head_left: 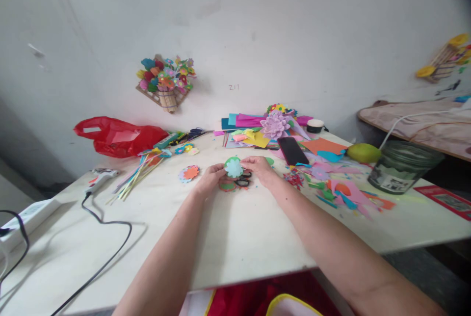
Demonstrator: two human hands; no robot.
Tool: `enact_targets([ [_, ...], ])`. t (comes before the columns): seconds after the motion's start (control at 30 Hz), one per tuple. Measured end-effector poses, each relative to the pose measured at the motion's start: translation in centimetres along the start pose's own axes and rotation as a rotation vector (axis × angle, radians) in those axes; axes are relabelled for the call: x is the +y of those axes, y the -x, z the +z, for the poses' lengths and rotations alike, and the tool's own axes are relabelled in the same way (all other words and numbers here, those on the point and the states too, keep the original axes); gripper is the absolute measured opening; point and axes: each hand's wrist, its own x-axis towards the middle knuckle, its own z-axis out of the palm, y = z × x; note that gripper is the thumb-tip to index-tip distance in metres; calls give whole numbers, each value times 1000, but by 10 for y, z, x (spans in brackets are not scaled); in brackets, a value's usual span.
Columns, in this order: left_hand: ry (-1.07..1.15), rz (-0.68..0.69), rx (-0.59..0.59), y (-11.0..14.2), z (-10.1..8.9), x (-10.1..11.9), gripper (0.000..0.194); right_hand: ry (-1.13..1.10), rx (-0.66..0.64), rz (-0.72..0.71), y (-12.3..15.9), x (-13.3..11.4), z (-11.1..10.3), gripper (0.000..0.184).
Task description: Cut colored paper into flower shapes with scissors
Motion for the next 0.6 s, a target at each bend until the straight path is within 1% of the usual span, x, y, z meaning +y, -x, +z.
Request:
enact_targets([
  [0.1,55,-18,1,1,2,2,25,-17,14,9,0,0,1,20],
  [0.23,91,-8,4,0,2,1,40,7,31,5,1,1,3,16],
  [0.43,-37,23,-28,0,0,-2,42,24,12,9,3,-1,5,12],
  [0.6,-63,9,-5,1,2,-1,41,51,16,5,4,-1,8,10],
])
